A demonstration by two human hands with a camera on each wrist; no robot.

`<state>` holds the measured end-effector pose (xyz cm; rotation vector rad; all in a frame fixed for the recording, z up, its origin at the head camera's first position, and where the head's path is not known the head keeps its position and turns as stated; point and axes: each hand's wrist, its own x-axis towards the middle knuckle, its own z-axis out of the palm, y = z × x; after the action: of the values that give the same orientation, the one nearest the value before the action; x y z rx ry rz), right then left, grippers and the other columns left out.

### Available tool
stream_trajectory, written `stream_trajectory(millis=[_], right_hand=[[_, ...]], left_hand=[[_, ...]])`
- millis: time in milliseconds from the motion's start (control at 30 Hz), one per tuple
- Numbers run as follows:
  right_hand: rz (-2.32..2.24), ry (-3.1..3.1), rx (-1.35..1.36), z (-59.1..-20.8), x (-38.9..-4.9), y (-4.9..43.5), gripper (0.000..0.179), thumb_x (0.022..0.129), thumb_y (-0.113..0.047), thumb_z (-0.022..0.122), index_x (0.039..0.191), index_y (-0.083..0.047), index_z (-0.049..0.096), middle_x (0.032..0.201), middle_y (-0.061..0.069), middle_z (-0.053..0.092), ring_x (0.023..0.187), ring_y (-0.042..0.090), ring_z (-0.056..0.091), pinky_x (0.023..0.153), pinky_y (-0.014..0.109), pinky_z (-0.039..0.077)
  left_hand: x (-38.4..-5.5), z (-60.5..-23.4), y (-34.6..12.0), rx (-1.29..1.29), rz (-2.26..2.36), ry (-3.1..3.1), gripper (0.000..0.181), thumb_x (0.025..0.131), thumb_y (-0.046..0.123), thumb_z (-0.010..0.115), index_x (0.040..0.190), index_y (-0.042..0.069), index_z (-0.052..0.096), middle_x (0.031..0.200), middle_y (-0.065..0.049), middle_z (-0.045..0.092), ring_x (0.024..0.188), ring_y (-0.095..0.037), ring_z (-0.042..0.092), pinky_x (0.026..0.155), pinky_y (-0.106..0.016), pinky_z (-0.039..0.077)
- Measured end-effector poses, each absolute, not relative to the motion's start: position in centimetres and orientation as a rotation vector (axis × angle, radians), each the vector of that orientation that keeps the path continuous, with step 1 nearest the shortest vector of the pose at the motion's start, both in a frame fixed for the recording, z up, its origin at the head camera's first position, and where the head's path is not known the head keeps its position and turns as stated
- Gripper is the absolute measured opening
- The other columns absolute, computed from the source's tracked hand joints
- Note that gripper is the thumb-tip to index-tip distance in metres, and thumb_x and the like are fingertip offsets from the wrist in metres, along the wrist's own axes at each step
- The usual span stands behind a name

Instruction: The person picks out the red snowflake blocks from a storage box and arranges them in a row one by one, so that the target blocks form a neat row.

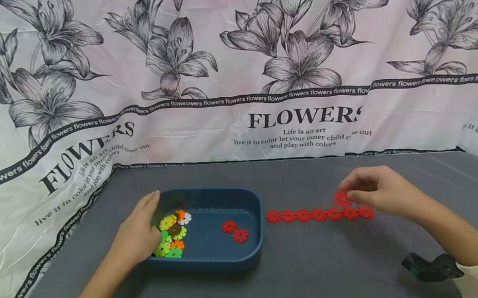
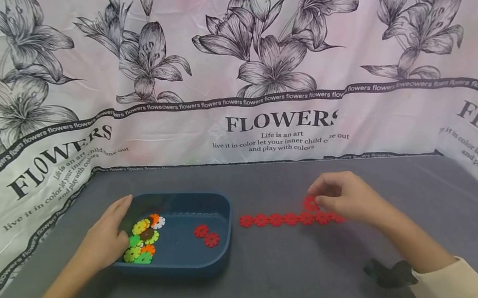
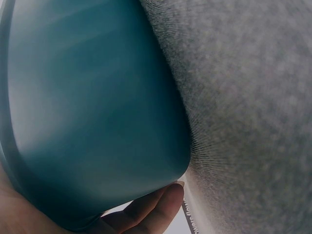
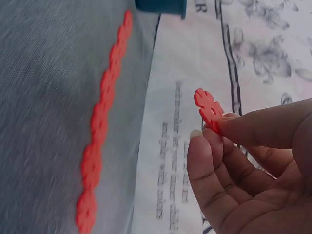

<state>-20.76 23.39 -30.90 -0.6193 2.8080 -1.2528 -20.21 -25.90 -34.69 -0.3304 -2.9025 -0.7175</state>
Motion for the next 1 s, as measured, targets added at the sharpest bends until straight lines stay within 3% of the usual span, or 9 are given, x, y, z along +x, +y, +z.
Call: stream_trajectory(millis=[200, 433, 633, 1000], right_hand=[[-1.188, 2.822, -0.532, -31.8, -21.0, 25.8, 0.021, 0.093, -0.006, 0.068, 0.113, 0.000, 0.069, 0.100, 0.010, 0.069, 0.082, 0.017, 0.065, 0.068, 0.033, 0.055], [-1.257, 2.690, -0.443, -33.0, -21.5, 28.7, 0.025, 0.094, 0.000, 0.064, 0.117, 0.009, 0.063, 0.104, 0.016, 0.067, 0.084, 0.023, 0.068, 0.071, 0.035, 0.058], [-1.157, 2.672, -0.375, -33.7, -22.1, 30.5, 0.022, 0.092, 0.003, 0.062, 0.112, 0.009, 0.064, 0.101, 0.014, 0.067, 0.084, 0.022, 0.065, 0.069, 0.034, 0.058], [-0.814, 2.780, -0.500, -34.8, -22.7, 31.1, 0.033, 0.082, -0.013, 0.080, 0.109, 0.000, 0.070, 0.094, 0.003, 0.061, 0.081, 0.017, 0.053, 0.065, 0.031, 0.048]], left_hand=[[-20.3, -34.6, -25.8, -0.328, -0.715, -2.915, 0.078, 0.080, -0.008, 0.043, 0.156, -0.004, 0.026, 0.159, -0.024, 0.026, 0.109, -0.038, 0.047, 0.050, -0.034, 0.033], [-20.1, -34.5, -25.6, -0.322, -0.728, -2.915, 0.079, 0.079, -0.009, 0.044, 0.157, -0.003, 0.026, 0.159, -0.024, 0.026, 0.107, -0.038, 0.049, 0.049, -0.034, 0.032], [-20.0, -34.4, -25.6, -0.321, -0.735, -2.913, 0.080, 0.079, -0.009, 0.043, 0.157, -0.003, 0.025, 0.159, -0.023, 0.025, 0.102, -0.037, 0.051, 0.048, -0.033, 0.032], [-20.1, -34.5, -25.7, -0.308, -0.729, -2.920, 0.080, 0.079, -0.009, 0.043, 0.157, -0.004, 0.025, 0.159, -0.024, 0.025, 0.108, -0.039, 0.048, 0.050, -0.034, 0.033]])
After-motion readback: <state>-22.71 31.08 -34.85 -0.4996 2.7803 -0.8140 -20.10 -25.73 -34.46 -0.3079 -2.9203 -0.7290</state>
